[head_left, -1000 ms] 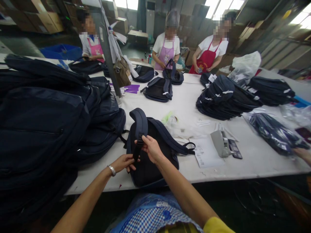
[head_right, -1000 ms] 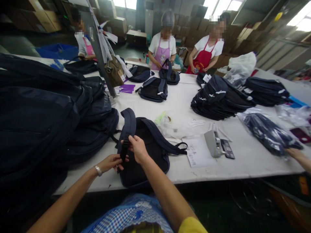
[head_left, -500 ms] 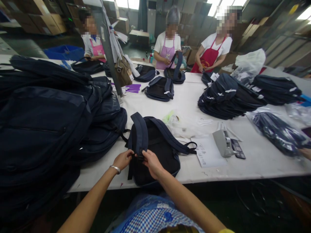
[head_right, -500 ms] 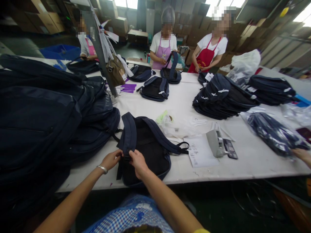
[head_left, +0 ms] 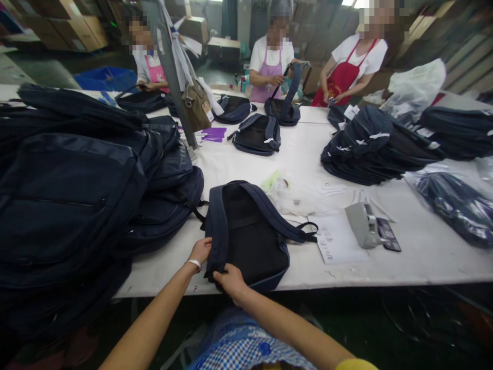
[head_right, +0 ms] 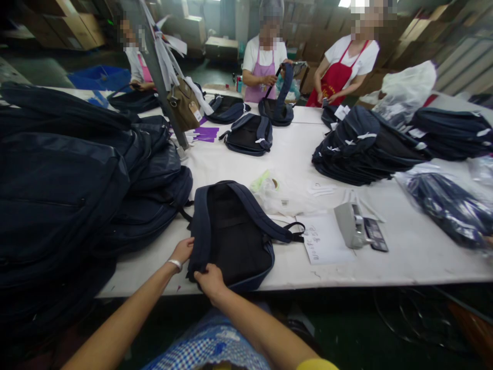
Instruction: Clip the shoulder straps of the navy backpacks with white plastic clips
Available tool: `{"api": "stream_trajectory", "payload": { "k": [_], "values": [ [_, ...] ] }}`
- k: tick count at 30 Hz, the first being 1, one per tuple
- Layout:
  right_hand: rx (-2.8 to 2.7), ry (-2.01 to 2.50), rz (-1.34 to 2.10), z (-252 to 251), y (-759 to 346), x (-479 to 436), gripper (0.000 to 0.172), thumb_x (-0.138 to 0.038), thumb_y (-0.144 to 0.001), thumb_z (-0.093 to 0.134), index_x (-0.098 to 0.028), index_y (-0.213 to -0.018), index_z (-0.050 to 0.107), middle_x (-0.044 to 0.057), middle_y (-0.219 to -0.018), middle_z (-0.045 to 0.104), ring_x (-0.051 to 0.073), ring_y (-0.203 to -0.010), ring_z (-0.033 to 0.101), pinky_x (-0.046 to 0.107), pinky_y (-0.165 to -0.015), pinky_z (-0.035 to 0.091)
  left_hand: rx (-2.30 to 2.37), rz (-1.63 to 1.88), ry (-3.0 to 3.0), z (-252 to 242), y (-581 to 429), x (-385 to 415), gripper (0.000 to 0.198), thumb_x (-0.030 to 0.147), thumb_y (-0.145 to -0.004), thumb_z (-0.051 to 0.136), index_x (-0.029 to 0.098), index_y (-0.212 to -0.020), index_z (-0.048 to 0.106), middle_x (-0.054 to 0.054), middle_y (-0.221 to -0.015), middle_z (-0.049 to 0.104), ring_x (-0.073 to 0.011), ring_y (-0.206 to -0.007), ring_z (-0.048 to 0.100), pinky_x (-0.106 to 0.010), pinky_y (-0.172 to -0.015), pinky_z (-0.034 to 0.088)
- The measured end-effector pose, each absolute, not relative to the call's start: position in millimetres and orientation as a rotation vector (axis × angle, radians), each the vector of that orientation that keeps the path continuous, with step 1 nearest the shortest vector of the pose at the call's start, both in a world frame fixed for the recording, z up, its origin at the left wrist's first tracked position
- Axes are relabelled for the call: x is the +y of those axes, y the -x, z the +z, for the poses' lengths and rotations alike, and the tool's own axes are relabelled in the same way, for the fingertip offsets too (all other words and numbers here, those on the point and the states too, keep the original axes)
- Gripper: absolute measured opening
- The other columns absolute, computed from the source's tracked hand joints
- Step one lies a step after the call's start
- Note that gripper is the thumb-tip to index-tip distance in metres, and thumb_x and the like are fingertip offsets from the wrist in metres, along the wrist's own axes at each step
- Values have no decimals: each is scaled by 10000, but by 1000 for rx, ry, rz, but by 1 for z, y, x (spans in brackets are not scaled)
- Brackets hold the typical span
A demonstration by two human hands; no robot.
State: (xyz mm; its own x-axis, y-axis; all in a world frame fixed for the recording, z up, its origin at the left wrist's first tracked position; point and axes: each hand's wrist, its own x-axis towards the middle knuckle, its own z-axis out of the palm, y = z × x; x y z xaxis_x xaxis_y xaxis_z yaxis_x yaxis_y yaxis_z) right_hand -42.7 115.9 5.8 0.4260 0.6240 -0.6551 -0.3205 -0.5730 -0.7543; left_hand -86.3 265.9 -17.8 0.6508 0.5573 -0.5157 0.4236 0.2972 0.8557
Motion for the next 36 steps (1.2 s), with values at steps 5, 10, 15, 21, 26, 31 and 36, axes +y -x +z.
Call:
{"api": "stream_trajectory", "payload": {
  "k": [5, 10, 15, 21, 26, 31, 36],
  "values": [
    [-381, 1769, 1425, 6, 46, 107, 229, -291, -654, 676, -168, -847, 694, 41, -818, 700, 186, -750, 635, 257, -646, 462, 1040, 109, -1198, -7, 108, 260, 339, 342, -622, 684, 131, -885, 649, -35, -663, 696, -158, -591, 635, -257, -571, 490],
    [-469, 1849, 1354, 2, 35, 108, 379, -502, -786, 546, -166, -938, 637, 51, -759, 677, 170, -653, 628, 263, -590, 460, 1001, 148, -1157, -10, 113, 260, 450, 392, -627, 709, 116, -974, 632, -65, -745, 712, -168, -662, 650, -271, -639, 497],
    [-337, 1649, 1177, 7, 21, 118, 406, -478, -773, 578, -190, -1058, 565, 61, -925, 681, 165, -763, 632, 217, -547, 441, 880, 129, -1320, -18, 114, 264, 446, 435, -669, 662, 112, -977, 666, -96, -853, 723, -209, -812, 658, -316, -769, 493],
    [-267, 1446, 1315, 2, 5, 111, 400, -479, -772, 588, -175, -1031, 610, 54, -899, 685, 143, -720, 615, 213, -563, 433, 803, -78, -1402, -15, 126, 275, 430, 384, -677, 657, 158, -1042, 679, -62, -899, 731, -199, -837, 649, -283, -722, 486],
    [-255, 1343, 1408, -3, -2, 107, 391, -457, -782, 593, -191, -1069, 576, 55, -947, 661, 134, -745, 609, 213, -588, 463, 895, -20, -1393, -19, 123, 270, 347, 296, -593, 714, 120, -892, 711, -49, -698, 722, -179, -650, 646, -268, -611, 478],
    [-224, 1446, 1352, -7, 10, 108, 464, -444, -725, 660, -182, -1089, 540, -7, -717, 612, 109, -600, 560, 220, -553, 490, 931, 80, -1338, -34, 113, 255, 269, 251, -592, 701, 113, -824, 700, -71, -739, 728, -193, -717, 671, -297, -711, 510],
    [-231, 1605, 1327, -17, 26, 113, 459, -427, -689, 677, -175, -1061, 586, -25, -643, 566, 109, -535, 532, 238, -491, 510, 905, 164, -1264, -40, 113, 243, 310, 270, -642, 676, 101, -902, 674, -113, -868, 730, -209, -827, 678, -340, -826, 510]
  ]
}}
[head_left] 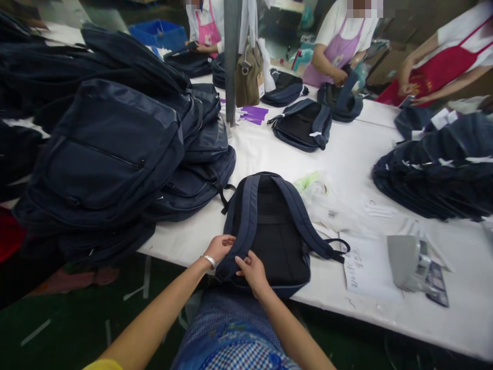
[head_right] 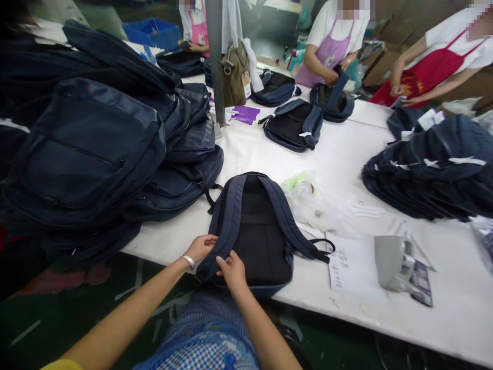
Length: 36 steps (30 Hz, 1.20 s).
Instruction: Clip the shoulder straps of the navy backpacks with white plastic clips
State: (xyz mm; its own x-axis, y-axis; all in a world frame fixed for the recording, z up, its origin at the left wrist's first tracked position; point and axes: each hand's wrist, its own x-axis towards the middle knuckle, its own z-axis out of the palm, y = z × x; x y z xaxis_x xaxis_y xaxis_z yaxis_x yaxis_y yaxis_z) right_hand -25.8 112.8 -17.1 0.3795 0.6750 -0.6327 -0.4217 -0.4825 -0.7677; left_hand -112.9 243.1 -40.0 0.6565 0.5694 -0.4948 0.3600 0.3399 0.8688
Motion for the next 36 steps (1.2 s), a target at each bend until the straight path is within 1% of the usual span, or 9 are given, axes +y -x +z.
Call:
{"api": "stream_trajectory", "payload": {
  "k": [5, 8, 11, 14, 20, 24, 29, 32, 36],
  "values": [
    [-317, 1836, 1241, -18, 33, 118, 405, -447, -700, 649, -185, -1009, 635, -2, -662, 595, 118, -494, 530, 229, -426, 453, 869, 176, -1125, -44, 119, 247, 327, 241, -627, 702, 105, -922, 675, -108, -886, 729, -205, -817, 676, -342, -833, 511],
    [-387, 1944, 1188, -17, 39, 121, 341, -453, -705, 647, -184, -914, 675, 17, -673, 634, 134, -509, 547, 253, -484, 457, 893, 94, -1025, -50, 118, 256, 291, 213, -591, 719, 103, -857, 680, -94, -793, 732, -201, -758, 678, -327, -768, 524],
    [-298, 1899, 1153, -17, 46, 123, 381, -462, -684, 668, -176, -934, 681, 36, -699, 674, 169, -584, 586, 283, -569, 483, 884, 12, -987, -55, 115, 265, 262, 183, -553, 739, 105, -795, 677, -76, -707, 722, -185, -653, 665, -301, -657, 522],
    [-165, 1831, 1139, -17, 48, 126, 424, -485, -678, 667, -148, -936, 679, 17, -608, 645, 143, -507, 533, 259, -507, 441, 864, -40, -964, -55, 115, 269, 267, 248, -573, 756, 110, -787, 675, -67, -706, 718, -169, -632, 654, -277, -616, 503],
    [-249, 1889, 1148, -12, 40, 131, 313, -416, -648, 703, -125, -762, 690, -17, -520, 577, 83, -433, 426, 219, -450, 343, 786, -77, -910, -43, 124, 269, 520, 556, -747, 571, 117, -1018, 639, -106, -873, 722, -199, -807, 668, -306, -719, 508],
    [-259, 1833, 1199, -2, 29, 129, 307, -403, -622, 721, -126, -751, 693, -9, -541, 602, 92, -452, 449, 227, -467, 352, 744, -20, -1129, -37, 111, 264, 445, 509, -657, 686, 118, -868, 658, -83, -795, 717, -234, -805, 655, -299, -677, 502],
    [-254, 1775, 1180, 3, 19, 116, 326, -429, -651, 708, -131, -783, 693, -10, -595, 616, 80, -493, 458, 219, -511, 353, 774, 109, -1295, -39, 93, 248, 337, 475, -697, 653, 145, -742, 608, -64, -757, 701, -229, -789, 658, -304, -694, 507],
    [-156, 1763, 1135, -7, 23, 110, 329, -431, -621, 725, -131, -747, 675, -26, -547, 579, 72, -468, 432, 214, -488, 334, 728, 80, -1240, -45, 99, 242, 323, 417, -681, 681, 146, -842, 609, -85, -873, 718, -233, -862, 665, -328, -779, 514],
    [-10, 1676, 1057, -19, 28, 111, 355, -366, -555, 767, -148, -802, 637, -40, -568, 579, 70, -459, 444, 212, -484, 351, 561, -142, -1112, -62, 121, 246, 510, 355, -614, 744, 130, -1040, 576, -124, -1028, 704, -251, -968, 653, -370, -874, 501]
  ]
}}
